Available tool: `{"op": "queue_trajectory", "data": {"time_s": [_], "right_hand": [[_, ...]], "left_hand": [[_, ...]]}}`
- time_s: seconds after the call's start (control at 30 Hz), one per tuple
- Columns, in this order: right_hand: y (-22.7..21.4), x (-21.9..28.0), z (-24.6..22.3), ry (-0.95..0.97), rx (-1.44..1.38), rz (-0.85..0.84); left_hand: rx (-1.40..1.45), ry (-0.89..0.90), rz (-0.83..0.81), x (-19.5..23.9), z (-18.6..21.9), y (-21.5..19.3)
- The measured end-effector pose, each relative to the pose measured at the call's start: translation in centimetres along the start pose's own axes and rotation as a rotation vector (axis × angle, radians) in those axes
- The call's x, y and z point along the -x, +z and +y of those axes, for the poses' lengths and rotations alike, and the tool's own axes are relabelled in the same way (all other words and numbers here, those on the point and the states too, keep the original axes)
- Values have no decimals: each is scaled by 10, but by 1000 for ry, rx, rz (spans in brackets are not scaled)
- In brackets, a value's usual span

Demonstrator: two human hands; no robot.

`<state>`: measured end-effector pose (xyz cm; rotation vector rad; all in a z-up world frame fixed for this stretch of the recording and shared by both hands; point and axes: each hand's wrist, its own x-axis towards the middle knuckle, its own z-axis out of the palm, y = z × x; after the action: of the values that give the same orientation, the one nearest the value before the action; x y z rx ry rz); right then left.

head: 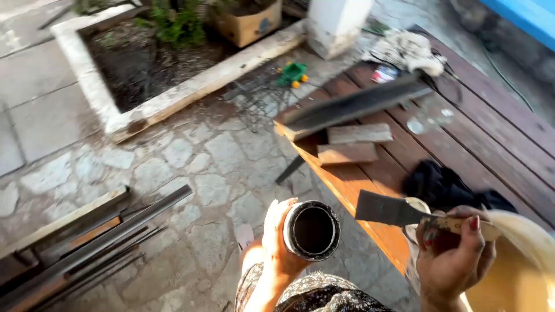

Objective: Painting a long metal beam with black paint using a small brush.

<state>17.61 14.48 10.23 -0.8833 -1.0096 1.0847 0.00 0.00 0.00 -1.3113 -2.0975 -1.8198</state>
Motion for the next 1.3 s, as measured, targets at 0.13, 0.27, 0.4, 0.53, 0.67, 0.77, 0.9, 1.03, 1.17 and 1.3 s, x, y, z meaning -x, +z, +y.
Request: {"op": "queue_trajectory", "data": {"time_s": [0.13,0.27,0.4,0.53,0.67,0.77,0.9,1.03,1.17,1.3], "right_hand": [[64,5,24,-42,24,-204],[143,21,56,-76,-27,-220],[230,37,89,-103,-52,-146],[304,57,107,-96,-113,-111],[349,70,109,-80,-66,-170],[364,63,129,-151,23,-145],[398,43,144,34,81,-43],[441,8,176,300,-67,-35],[449,-32,242,573,-173,-237],[447,-53,283,424,-156,-363]], "left_hand": [[60,-108,154,-22,-32,-14],[153,-157,234,-79,-62,-51],[155,-5,160,-145,-118,-102],[17,-114,85,-179,-187,-143],[50,-90,40,-213,-223,-156],[137,-29,50,-247,-236,-161],[211,-33,-44,-271,-256,-153],[462,-159,-290,-321,-257,-158],[432,-61,-473,-359,-280,-125],[548,-173,-736,-398,-293,-93]]}}
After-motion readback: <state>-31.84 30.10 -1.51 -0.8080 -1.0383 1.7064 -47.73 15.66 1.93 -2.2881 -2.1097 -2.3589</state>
